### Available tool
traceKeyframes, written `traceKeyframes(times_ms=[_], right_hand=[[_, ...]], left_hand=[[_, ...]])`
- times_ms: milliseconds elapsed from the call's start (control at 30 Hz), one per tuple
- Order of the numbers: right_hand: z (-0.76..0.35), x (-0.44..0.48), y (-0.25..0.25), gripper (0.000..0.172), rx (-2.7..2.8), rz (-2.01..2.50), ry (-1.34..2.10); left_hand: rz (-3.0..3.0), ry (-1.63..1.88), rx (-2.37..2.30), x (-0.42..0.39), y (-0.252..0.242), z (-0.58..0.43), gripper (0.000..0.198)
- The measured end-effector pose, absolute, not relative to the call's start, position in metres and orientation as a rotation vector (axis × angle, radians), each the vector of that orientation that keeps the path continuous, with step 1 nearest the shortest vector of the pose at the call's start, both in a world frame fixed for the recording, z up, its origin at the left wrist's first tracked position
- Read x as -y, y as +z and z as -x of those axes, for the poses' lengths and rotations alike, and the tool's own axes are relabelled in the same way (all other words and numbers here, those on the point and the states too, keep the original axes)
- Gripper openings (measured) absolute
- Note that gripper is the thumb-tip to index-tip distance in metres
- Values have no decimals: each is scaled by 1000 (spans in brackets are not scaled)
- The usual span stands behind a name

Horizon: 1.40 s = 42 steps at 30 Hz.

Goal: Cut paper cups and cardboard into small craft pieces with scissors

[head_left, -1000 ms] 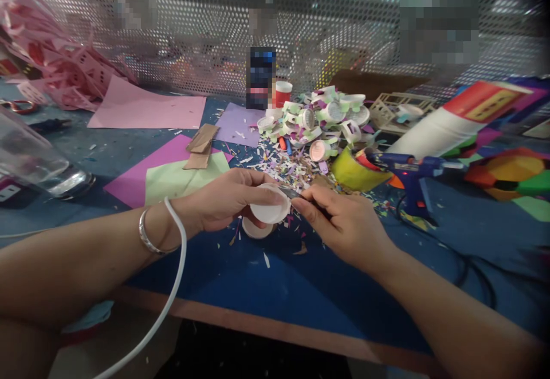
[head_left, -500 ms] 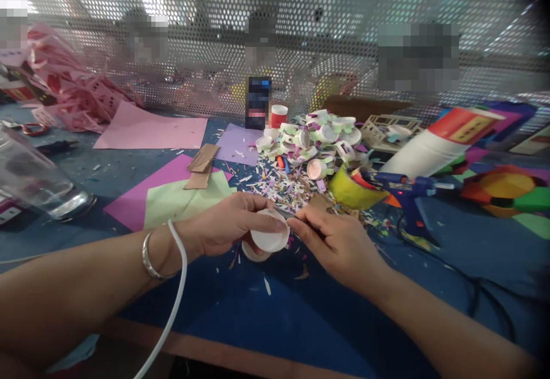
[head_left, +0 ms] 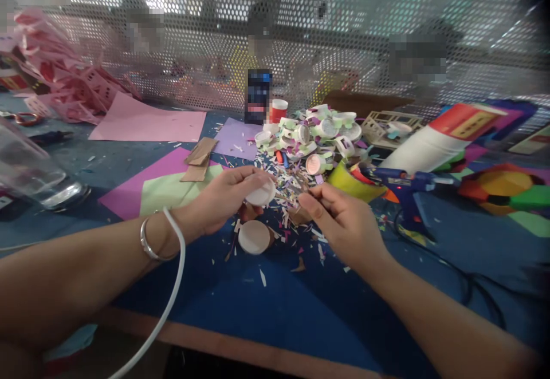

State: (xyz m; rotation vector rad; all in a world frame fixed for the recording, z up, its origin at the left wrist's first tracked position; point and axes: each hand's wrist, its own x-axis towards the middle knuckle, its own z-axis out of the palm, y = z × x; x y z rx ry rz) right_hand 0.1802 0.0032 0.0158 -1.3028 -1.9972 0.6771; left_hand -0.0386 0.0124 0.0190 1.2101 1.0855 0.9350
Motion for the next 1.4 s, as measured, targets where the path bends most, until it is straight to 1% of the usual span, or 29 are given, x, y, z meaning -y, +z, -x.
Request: traceKeyframes(times_ms=[67, 167, 300, 433, 533, 600, 667, 833, 967, 1167, 1300, 1400], right_hand=[[-182, -5, 15, 39, 1962, 1294, 664], [-184, -7, 14, 40, 1954, 1288, 611], [-184, -7, 14, 40, 1991, 1281, 531], [-183, -8, 13, 42, 2033, 1294, 495], [-182, -9, 12, 44, 2065, 1324, 491], [-181, -9, 11, 45, 2061, 1343, 511], [-180, -9, 10, 46, 2021, 1349, 555], [-177, -8, 7, 48, 1889, 1273, 756], [-174, -6, 6, 43, 1881, 1239, 852], [-173, -4, 9, 30, 1922, 1235, 766], [-173, -3, 10, 28, 1924, 1225, 712], [-175, -5, 9, 27, 1903, 1240, 706]], left_hand=[[-1299, 1016, -1158, -18, 16, 41, 24], [-1414, 1102, -1199, -25, 11, 42, 31], [-1436, 1090, -1176, -27, 9, 40, 25], [-1326, 1099, -1158, -29, 9, 39, 23], [-1234, 1136, -1117, -31, 10, 42, 19], [-1233, 1154, -1097, -32, 10, 44, 17], [-1275, 1143, -1070, -31, 10, 45, 22], [-1322, 995, -954, -18, 9, 39, 21], [-1317, 952, -943, -10, 11, 33, 24], [-1257, 965, -924, -7, 15, 31, 19], [-1367, 930, -940, -7, 13, 33, 20], [-1526, 925, -1005, -9, 15, 39, 17]])
